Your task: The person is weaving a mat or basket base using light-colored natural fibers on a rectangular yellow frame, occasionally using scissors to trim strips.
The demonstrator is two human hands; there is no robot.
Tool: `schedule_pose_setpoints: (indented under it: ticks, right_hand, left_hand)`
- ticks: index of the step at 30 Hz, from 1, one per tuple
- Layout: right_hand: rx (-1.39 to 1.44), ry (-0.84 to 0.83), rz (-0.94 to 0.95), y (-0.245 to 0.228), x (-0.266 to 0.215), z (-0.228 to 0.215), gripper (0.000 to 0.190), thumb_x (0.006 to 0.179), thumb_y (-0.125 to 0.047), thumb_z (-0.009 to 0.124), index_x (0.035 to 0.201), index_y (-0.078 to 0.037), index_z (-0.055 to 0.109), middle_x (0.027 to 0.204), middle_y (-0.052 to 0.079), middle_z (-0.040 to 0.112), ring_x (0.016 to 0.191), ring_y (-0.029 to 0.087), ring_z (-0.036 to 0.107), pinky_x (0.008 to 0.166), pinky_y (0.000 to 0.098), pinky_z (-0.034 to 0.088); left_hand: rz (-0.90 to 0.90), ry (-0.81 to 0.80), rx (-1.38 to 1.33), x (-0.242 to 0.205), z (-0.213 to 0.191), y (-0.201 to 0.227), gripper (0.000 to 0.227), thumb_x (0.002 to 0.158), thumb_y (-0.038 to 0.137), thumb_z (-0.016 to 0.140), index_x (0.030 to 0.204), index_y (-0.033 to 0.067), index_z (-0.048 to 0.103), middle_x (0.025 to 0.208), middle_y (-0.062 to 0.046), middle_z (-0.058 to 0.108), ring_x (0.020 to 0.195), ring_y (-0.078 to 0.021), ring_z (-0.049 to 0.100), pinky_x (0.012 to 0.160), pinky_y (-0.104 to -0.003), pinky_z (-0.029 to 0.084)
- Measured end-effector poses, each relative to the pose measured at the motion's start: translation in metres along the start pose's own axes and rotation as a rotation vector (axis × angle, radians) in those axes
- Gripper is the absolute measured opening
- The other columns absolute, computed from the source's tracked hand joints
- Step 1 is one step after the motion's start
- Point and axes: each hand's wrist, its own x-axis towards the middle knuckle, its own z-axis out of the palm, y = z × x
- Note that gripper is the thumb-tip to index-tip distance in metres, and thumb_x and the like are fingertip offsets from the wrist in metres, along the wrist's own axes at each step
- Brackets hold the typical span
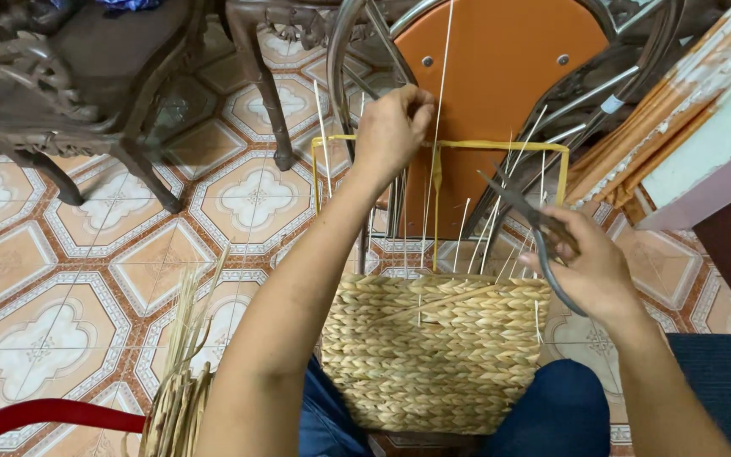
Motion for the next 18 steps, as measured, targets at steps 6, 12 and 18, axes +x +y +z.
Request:
schedule_pose_setpoints:
  ticks: [6, 12, 18]
  right_hand:
    - [0.087, -0.055, -0.264, -0.031, 0.028, -0.004, 0.067, 0.075, -0.040, 0.084, 0.133, -0.015, 0.065, 0.093, 0.006, 0.069, 0.086, 0.020, 0.064, 0.073, 0.0365, 0.049]
    - [-0.029, -0.003, -0.447, -0.058, 0.048, 0.001, 0.061, 0.077, -0.036, 0.087, 0.130, -0.012, 0.068, 0.093, 0.004, 0.067, 0.084, 0.016, 0.065, 0.067, 0.0323, 0.052]
    - [0.012, -0.020, -0.401, -0.065, 0.060, 0.006, 0.063, 0.075, -0.039, 0.088, 0.128, -0.012, 0.070, 0.086, 0.007, 0.070, 0.077, 0.016, 0.065, 0.066, 0.0318, 0.052]
  left_hand:
    - [0.116, -0.073, -0.217, 0.010, -0.006, -0.003, 0.029, 0.089, 0.018, 0.066, 0.115, 0.0070, 0.074, 0.101, -0.011, 0.077, 0.085, -0.0193, 0.074, 0.081, -0.035, 0.059]
    - [0.045, -0.149, -0.289, 0.012, -0.004, 0.005, 0.015, 0.088, 0.020, 0.073, 0.099, 0.0106, 0.077, 0.094, -0.010, 0.076, 0.076, -0.0188, 0.075, 0.066, -0.033, 0.060]
    - [0.154, -0.036, -0.162, 0.008, -0.007, 0.012, 0.012, 0.088, 0.021, 0.076, 0.098, 0.0152, 0.077, 0.083, -0.008, 0.077, 0.075, -0.0228, 0.076, 0.068, -0.038, 0.058]
